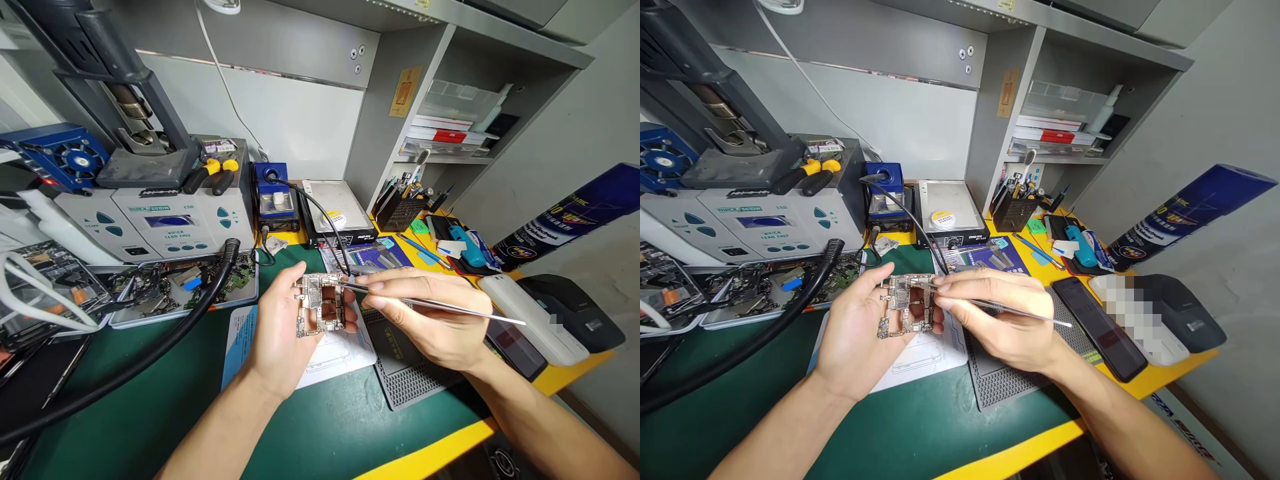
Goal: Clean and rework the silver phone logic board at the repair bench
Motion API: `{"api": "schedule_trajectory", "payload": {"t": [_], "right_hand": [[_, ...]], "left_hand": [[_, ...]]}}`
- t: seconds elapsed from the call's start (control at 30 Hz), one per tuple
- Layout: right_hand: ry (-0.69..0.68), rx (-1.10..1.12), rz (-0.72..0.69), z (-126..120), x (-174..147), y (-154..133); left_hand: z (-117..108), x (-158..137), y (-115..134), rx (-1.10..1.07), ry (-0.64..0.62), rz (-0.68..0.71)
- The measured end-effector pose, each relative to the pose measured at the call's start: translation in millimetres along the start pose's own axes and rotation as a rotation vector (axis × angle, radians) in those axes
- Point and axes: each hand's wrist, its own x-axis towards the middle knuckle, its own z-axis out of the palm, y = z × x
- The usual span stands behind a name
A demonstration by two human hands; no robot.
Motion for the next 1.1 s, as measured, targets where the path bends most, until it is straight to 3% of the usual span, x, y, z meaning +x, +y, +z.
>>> {"api": "schedule_trajectory", "payload": {"t": [0.1, 0.23, 0.43, 0.57, 0.77, 0.9, 1.1], "right_hand": [[0.079, 0.010, 0.047, -0.7, -1.2, -0.2], [0.149, 0.039, 0.110, -2.0, -3.1, 0.9], [0.044, 0.116, 0.288, -0.6, -3.0, 7.4], [-0.024, 0.192, 0.475, 10.9, -7.5, 12.8], [-0.127, 0.189, 0.476, 30.0, -15.1, 17.3], [-0.100, 0.202, 0.491, 27.6, -11.7, 18.7], [-0.081, 0.198, 0.551, 22.1, -7.9, 21.2]], "left_hand": [[1.9, -1.8, 10.7, 0.026, 0.050, 0.058], [4.7, -7.6, 33.4, 0.052, 0.223, 0.276], [-5.3, -11.1, 52.8, 0.034, 0.301, 0.411], [-12.3, -7.7, 53.1, 0.041, 0.305, 0.445], [-15.1, -5.0, 53.0, 0.065, 0.295, 0.413], [-18.7, -5.3, 59.4, 0.051, 0.294, 0.476], [-18.7, -5.1, 61.0, 0.058, 0.313, 0.455]]}}
